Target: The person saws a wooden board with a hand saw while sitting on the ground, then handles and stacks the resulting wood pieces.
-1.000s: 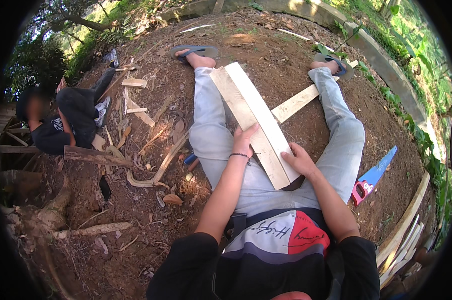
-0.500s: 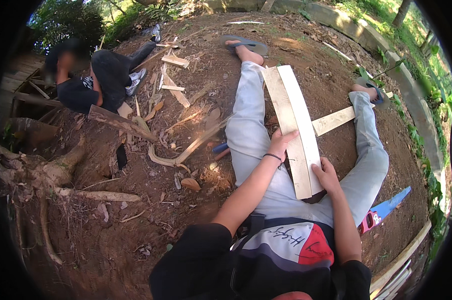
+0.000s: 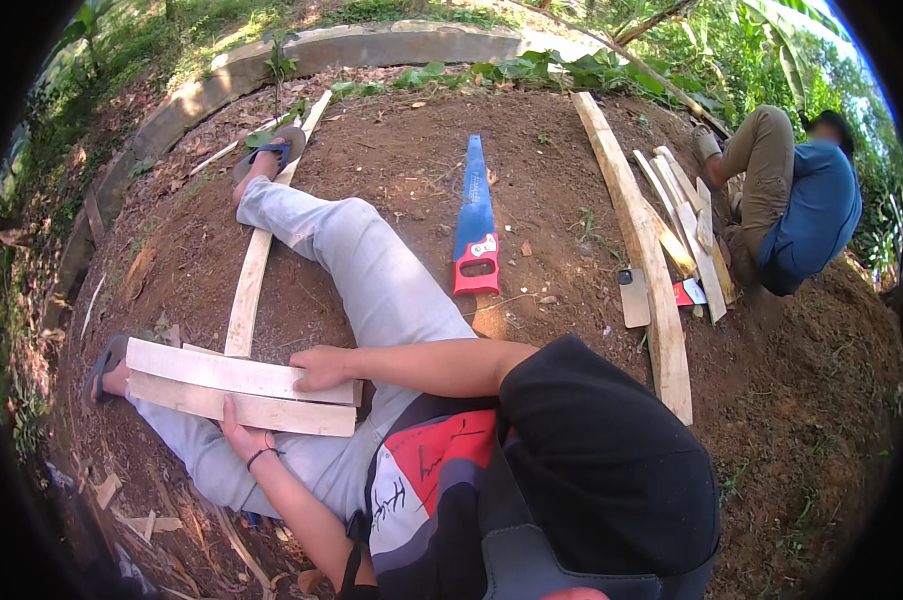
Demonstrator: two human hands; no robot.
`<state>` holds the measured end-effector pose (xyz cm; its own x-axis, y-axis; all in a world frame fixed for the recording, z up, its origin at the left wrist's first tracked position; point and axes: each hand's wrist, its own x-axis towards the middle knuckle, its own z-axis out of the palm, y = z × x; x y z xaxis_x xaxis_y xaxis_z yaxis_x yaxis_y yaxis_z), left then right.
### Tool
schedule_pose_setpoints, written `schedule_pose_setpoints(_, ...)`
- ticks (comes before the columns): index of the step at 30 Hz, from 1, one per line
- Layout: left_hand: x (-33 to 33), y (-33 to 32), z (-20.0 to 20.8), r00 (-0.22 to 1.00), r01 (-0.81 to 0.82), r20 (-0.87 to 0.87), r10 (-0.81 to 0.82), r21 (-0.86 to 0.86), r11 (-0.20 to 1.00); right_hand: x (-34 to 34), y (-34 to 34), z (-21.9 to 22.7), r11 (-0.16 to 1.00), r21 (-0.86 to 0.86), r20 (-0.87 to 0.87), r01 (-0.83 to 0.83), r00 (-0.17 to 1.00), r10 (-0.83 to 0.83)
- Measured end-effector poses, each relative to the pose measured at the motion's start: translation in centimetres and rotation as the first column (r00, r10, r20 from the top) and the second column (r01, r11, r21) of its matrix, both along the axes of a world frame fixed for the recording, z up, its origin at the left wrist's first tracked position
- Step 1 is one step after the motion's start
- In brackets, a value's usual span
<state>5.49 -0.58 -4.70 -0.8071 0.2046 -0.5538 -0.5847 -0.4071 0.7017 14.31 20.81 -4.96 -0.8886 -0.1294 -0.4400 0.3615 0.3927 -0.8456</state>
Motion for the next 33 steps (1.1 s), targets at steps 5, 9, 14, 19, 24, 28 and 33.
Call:
schedule_pose_setpoints(5,-0.2,0.0,0.5,0.995,-0.022,0.098,0.025,-0.029,0.999,-0.1,-0.4,-1.0,1.000,-0.006,-0.009,0.008,1.000,-0.008)
schedule_pose_setpoints(9,-0.4,-0.5,0.8,0.994,-0.023,0.108,0.021,0.011,1.000,-0.4,-0.6,-0.5,1.000,-0.026,-0.016,0.003,1.000,-0.003)
schedule_pose_setpoints(14,-0.4,-0.3,0.7,0.998,-0.013,0.064,0.017,-0.066,0.998,-0.6,-0.7,-0.2,1.000,-0.029,-0.010,0.009,1.000,-0.010)
schedule_pose_setpoints(19,-0.2,-0.1,-0.3,1.000,0.005,0.014,-0.004,-0.065,0.998,-0.1,-0.2,-0.1,0.999,-0.021,-0.005,0.029,1.000,-0.029)
schedule_pose_setpoints(24,-0.3,-0.3,-1.2,1.000,0.013,0.000,-0.013,-0.081,0.997,0.0,0.6,0.1,0.999,-0.037,0.000,-0.002,1.000,0.002)
schedule_pose_setpoints(28,0.0,0.0,-1.2,0.997,0.049,-0.065,-0.048,0.005,0.999,-0.3,0.5,-0.5,1.000,0.004,-0.005,-0.004,1.000,0.004)
schedule_pose_setpoints(33,0.2,0.9,1.2,0.980,-0.135,-0.160,0.118,-0.101,0.986,-0.7,-0.2,-0.5,0.997,-0.068,-0.091,0.037,0.995,-0.043)
